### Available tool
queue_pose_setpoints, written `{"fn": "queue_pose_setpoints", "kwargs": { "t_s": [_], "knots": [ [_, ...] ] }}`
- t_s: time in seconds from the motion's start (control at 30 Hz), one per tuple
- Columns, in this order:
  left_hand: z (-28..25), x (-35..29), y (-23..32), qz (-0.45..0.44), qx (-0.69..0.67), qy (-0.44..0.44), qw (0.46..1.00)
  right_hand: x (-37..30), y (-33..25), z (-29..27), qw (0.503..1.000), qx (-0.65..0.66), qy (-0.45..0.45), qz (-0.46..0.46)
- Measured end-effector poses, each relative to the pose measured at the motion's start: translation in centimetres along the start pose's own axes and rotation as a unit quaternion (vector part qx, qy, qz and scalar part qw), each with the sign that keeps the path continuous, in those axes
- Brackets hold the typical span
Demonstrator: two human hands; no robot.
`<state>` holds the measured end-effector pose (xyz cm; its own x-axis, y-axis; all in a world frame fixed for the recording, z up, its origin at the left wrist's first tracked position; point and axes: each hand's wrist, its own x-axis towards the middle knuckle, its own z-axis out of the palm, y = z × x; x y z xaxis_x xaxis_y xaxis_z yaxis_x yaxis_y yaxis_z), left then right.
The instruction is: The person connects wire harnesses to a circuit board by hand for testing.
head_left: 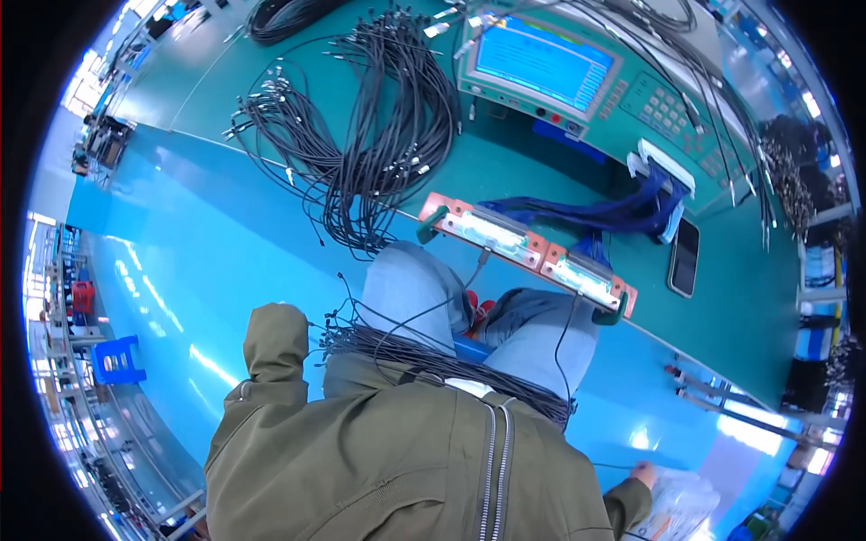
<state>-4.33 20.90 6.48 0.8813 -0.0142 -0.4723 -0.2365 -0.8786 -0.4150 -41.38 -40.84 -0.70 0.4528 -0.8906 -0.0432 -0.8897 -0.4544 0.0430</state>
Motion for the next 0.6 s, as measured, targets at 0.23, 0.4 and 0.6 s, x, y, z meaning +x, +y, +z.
{"fn": "queue_pose_setpoints", "kwargs": {
  "t_s": [0.23,0.4,0.6],
  "knots": [
    [12.4,12.6,-1.8,-0.189,-0.795,0.010,0.576,-3.2,-25.2,-17.3,0.807,0.510,-0.138,-0.265],
    [4.1,15.6,1.3,-0.053,-0.889,-0.247,0.382,-12.3,-39.3,-24.0,0.134,0.571,-0.503,-0.635],
    [4.0,14.8,4.1,-0.046,-0.969,-0.226,-0.087,-18.1,-42.5,-27.1,-0.145,0.597,-0.491,-0.617]
  ]
}}
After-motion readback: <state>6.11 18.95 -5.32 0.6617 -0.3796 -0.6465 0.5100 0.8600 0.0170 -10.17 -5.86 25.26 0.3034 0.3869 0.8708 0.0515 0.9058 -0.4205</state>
